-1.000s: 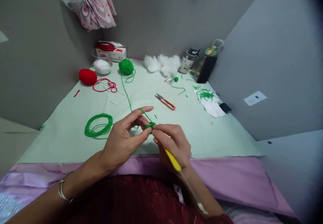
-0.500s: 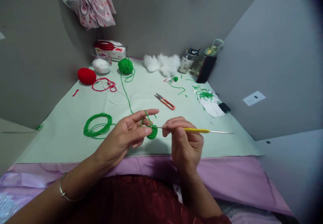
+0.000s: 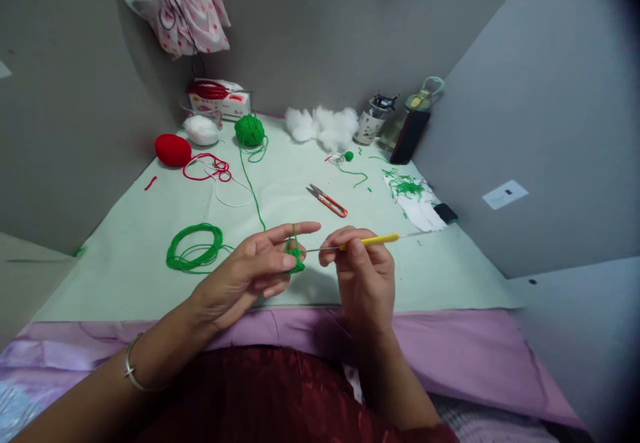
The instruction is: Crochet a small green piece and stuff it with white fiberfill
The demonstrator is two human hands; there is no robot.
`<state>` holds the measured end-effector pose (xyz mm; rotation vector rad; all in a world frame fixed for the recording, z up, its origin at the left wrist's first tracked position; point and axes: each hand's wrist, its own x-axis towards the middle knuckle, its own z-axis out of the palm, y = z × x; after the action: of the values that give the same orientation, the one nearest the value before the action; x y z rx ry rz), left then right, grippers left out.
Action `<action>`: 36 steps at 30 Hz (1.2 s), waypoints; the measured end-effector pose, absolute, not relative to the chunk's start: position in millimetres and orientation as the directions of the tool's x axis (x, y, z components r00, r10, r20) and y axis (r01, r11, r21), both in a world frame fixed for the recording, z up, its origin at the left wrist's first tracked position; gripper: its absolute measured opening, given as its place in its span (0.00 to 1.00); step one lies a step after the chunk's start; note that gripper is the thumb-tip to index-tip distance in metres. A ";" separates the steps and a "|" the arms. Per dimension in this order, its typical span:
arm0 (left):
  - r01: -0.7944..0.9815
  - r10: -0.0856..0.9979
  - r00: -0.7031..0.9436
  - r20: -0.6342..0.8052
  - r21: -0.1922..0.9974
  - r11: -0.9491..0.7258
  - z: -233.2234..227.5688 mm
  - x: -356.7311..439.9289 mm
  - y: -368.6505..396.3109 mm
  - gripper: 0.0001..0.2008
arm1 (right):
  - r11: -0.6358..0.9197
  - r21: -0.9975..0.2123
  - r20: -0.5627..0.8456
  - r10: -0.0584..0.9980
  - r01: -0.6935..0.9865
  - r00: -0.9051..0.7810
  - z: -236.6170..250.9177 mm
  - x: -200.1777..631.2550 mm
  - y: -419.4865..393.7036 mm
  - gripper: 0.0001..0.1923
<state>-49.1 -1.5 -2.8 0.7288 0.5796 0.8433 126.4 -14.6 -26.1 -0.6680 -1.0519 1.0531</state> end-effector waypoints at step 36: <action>-0.061 0.976 0.213 0.054 0.997 -0.042 -4.2 -45.9 -10.3 0.19 | 0.742 -0.568 0.761 0.638 0.355 -0.117 -28.5 129.3 -28.6 0.12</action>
<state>-45.9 -10.3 -4.2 1.2979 0.9854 1.1088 129.3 -28.6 -28.5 -0.7897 -1.7282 0.2905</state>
